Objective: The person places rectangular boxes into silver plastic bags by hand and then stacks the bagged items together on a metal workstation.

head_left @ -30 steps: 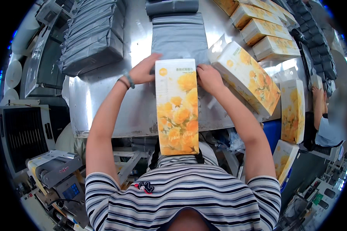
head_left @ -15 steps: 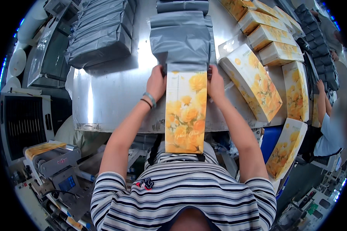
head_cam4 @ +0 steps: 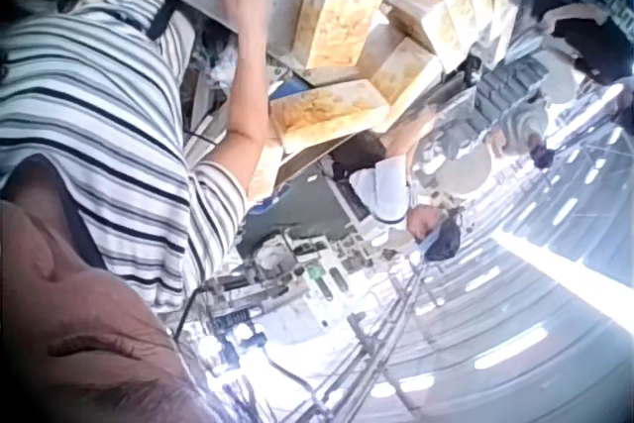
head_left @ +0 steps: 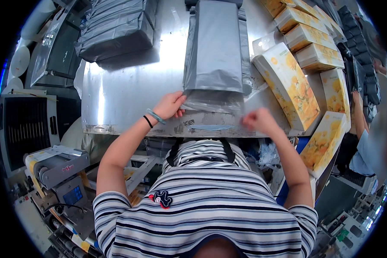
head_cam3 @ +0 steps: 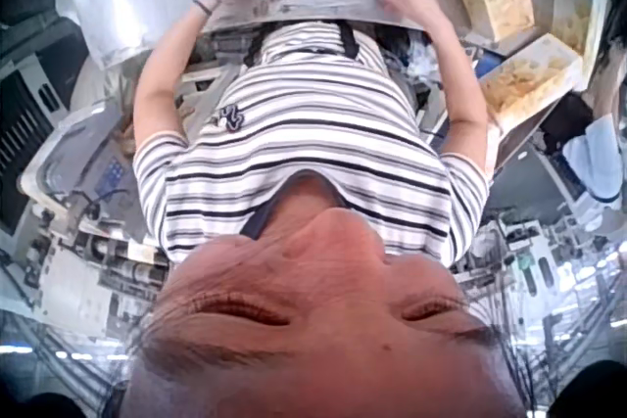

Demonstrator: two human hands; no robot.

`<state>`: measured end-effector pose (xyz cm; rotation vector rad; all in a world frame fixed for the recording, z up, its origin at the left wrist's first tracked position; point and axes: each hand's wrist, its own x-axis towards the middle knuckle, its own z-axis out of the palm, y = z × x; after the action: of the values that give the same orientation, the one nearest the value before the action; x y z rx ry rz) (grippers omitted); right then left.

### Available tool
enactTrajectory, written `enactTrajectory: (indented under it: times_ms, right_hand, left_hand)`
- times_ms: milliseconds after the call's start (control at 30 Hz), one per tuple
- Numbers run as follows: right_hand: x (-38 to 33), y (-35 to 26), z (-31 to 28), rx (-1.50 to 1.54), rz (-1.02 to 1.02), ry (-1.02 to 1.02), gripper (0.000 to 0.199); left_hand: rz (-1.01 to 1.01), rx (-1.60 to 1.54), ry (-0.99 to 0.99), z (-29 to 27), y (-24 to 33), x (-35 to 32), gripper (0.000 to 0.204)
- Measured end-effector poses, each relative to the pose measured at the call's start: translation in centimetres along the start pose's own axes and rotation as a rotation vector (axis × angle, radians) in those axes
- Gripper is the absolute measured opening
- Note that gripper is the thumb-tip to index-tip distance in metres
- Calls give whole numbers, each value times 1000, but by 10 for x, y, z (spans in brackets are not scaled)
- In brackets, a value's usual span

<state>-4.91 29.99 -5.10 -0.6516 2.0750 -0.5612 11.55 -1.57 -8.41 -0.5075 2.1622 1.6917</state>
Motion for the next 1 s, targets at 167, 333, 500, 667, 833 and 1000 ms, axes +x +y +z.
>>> enactTrajectory:
  times_ms: [167,333,500,667,833,1000]
  right_hand:
    - [23,-57,58,354,-444,354,22]
    - [66,-109,101,82,-846,619,29]
    - [82,-96,109,446,-554,446,19]
    - [-38,-26,82,980,-439,219,9]
    - [-85,39,55,-632,-104,-442,21]
    - [-1,-51,-19,-1034,-803,645,39]
  left_hand:
    - [4,-431,77,17,-17,-8,18]
    - [62,-322,14,10,-17,-17,20]
    - [19,-394,-62,4,-23,-13,19]
    - [-3,-67,-88,-21,-28,-31,26]
    - [730,841,551,-33,39,-21,34]
    - [1242,1511,207,-31,37,10,33]
